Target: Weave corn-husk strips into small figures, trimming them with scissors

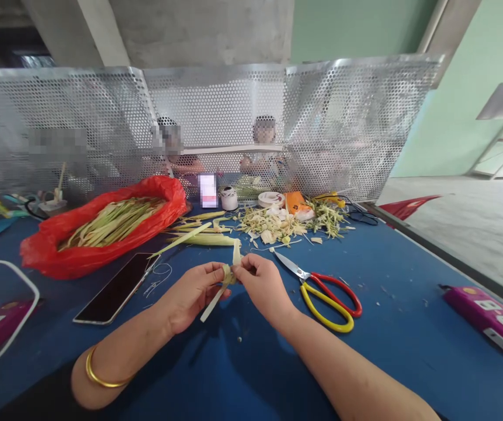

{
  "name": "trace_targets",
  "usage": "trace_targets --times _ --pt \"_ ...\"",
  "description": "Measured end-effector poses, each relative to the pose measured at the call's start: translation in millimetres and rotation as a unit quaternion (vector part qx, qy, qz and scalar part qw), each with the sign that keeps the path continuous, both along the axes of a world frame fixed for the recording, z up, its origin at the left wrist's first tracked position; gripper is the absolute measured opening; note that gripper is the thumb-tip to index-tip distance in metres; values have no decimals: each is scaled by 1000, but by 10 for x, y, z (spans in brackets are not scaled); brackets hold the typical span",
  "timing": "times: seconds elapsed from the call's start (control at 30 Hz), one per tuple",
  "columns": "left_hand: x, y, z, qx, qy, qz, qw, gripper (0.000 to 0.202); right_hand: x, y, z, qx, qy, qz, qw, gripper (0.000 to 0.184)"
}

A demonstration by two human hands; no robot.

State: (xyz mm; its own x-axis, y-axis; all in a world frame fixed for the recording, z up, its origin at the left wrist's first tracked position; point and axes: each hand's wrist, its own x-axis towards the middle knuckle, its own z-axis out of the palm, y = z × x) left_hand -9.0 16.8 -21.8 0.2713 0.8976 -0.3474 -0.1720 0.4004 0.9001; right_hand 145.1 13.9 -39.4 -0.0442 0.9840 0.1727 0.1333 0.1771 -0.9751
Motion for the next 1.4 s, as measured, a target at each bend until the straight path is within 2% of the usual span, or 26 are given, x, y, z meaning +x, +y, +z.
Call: trace_targets --times 0.1,0.23,0.4,0.57,0.8,1.07,1.17,1.3,1.4 --pt "21 -21 15 -6 -18 3 1000 15 1 2 -14 11 -25 -8 1000 22" --pt "46 -52 39 22 -16 -8 1000 9 -6 1 -23 15 -55 -24 998 22" --pt "62 -79 41 67 -25 -40 997 21 -6 6 -22 6 -58 -39 998 22" --pt "90 -90 -3 105 46 -2 993 27 -7 -12 -19 -11 -52 -44 998 25" --pt "107 -79 -15 63 20 12 998 31 17 -4 -41 3 -67 -53 996 29" --pt "104 -81 -38 42 3 53 998 29 17 -120 116 87 -213 -85 969 22" --pt "102 -77 -32 44 -5 62 997 30 -12 -143 127 58 -182 -75 979 19" --pt "106 -80 -17 45 5 53 998 32 -33 -109 65 -33 -80 -57 995 18" --pt "111 -88 -6 47 10 36 998 33 -23 -69 19 -69 -94 -59 991 18"
